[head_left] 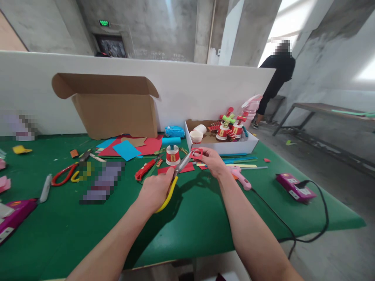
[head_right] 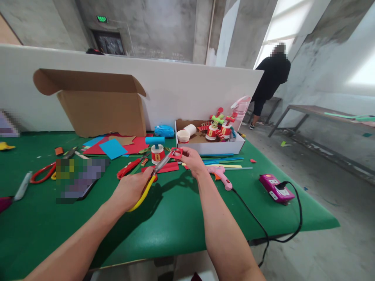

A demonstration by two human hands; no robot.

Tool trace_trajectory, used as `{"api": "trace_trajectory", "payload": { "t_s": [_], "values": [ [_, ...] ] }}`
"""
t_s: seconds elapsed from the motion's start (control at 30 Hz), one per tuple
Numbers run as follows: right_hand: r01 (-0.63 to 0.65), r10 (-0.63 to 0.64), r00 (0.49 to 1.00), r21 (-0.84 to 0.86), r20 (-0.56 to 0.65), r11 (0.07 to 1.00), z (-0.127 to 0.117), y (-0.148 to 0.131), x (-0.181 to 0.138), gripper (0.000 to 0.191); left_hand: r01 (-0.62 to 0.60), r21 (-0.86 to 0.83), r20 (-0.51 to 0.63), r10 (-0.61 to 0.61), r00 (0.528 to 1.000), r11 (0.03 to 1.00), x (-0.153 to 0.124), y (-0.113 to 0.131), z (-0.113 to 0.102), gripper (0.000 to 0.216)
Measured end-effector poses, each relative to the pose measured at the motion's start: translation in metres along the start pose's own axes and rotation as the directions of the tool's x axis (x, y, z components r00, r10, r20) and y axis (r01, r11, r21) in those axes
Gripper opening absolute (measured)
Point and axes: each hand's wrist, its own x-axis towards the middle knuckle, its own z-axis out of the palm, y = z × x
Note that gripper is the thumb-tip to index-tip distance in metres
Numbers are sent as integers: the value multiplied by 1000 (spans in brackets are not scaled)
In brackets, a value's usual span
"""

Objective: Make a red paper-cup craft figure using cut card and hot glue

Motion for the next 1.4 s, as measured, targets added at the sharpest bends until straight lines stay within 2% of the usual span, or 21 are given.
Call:
{"api": "trace_trajectory", "payload": {
  "t_s": [0.4, 0.77, 1.4],
  "values": [
    [0, 2, 1000, 60, -28, 998, -1, 2, 2, 30, 2, 12, 17, -2, 1000, 1000, 0, 0, -1, 34],
    [23, -23, 1000, -14, -1, 1000, -2, 2, 2, 27, -6, 12, -4, 6, 1000, 1000, 0, 0, 1, 34],
    [12, -11, 999, -28, 30, 1000, -1, 2, 1, 27, -11, 6, 2, 11, 1000, 1000, 0, 0, 0, 35]
  ]
}}
